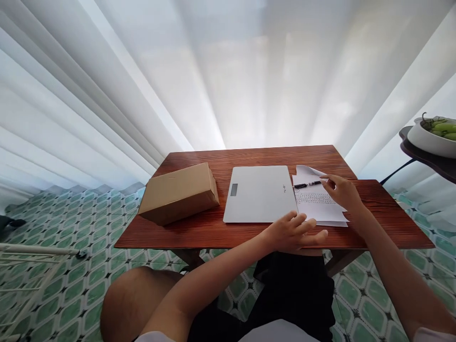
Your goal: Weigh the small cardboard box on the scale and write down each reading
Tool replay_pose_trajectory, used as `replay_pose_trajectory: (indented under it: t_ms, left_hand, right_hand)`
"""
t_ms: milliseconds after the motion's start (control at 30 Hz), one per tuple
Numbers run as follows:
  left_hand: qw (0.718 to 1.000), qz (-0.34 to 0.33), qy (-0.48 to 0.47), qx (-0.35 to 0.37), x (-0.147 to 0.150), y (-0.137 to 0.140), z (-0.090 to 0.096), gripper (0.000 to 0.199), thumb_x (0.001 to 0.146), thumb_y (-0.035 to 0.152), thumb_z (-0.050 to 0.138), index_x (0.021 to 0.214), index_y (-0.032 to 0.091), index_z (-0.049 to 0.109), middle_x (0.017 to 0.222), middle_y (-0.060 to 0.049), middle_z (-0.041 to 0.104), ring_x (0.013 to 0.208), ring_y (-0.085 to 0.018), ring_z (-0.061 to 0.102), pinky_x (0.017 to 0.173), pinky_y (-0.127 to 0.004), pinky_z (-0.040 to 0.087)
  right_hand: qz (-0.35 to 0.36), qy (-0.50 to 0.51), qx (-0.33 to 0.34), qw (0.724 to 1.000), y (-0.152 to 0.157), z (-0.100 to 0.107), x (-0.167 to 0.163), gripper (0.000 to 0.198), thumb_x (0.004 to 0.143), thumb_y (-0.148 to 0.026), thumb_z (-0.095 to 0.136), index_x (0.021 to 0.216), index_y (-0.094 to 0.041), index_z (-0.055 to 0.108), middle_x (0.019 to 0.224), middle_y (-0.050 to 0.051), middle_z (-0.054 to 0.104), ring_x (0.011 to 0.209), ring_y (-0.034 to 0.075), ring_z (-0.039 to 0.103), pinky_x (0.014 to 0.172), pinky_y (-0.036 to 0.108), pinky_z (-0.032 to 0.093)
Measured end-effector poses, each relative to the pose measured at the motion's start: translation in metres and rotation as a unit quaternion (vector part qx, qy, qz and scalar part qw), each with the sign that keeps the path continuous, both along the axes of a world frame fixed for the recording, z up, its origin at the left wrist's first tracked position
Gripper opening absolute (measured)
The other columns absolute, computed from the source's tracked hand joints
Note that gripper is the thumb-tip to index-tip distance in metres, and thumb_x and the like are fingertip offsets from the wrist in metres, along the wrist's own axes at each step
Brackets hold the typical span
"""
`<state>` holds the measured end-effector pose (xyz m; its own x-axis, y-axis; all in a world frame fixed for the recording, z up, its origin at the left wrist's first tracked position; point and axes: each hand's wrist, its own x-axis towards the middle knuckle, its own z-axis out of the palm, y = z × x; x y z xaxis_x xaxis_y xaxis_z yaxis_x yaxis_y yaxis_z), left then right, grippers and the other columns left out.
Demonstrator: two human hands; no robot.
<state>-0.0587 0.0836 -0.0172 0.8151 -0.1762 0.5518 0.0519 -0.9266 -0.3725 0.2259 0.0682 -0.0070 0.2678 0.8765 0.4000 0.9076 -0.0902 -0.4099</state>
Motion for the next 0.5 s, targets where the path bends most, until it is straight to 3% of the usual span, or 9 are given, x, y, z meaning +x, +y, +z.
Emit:
replay_pose_trajectory:
  t_ms: [167, 333, 500]
  left_hand:
    - [0.995, -0.061, 0.077, -0.022, 0.026, -0.001, 0.000, 0.024, 0.103, 0.026, 0.042, 0.122, 0.024, 0.057, 0.109, -0.006, 0.061, 0.078, -0.015, 0.049, 0.059, -0.030, 0.030]
    - [0.983, -0.039, 0.164, -0.072, 0.062, 0.000, 0.011, 0.025, 0.102, 0.014, 0.037, 0.115, 0.020, 0.057, 0.093, -0.007, 0.060, 0.072, -0.015, 0.051, 0.051, -0.029, 0.027]
    - [0.977, -0.054, 0.183, -0.098, 0.092, -0.008, 0.014, 0.029, 0.101, 0.009, 0.031, 0.107, 0.015, 0.058, 0.087, -0.006, 0.058, 0.068, -0.015, 0.054, 0.047, -0.028, 0.026]
  right_hand:
    - [-0.013, -0.039, 0.011, 0.999, -0.005, -0.018, 0.012, 0.039, 0.099, -0.045, 0.048, 0.119, -0.022, 0.073, 0.087, 0.008, 0.072, 0.079, 0.023, 0.066, 0.064, 0.031, 0.041]
    - [-0.010, -0.060, -0.012, 0.998, -0.005, -0.033, 0.011, 0.037, 0.101, -0.040, 0.048, 0.127, -0.026, 0.070, 0.109, 0.008, 0.075, 0.097, 0.026, 0.069, 0.069, 0.032, 0.047]
    - [-0.017, -0.062, -0.053, 0.997, -0.004, -0.036, 0.011, 0.039, 0.102, -0.036, 0.044, 0.133, -0.026, 0.066, 0.113, 0.007, 0.075, 0.096, 0.025, 0.069, 0.066, 0.032, 0.046]
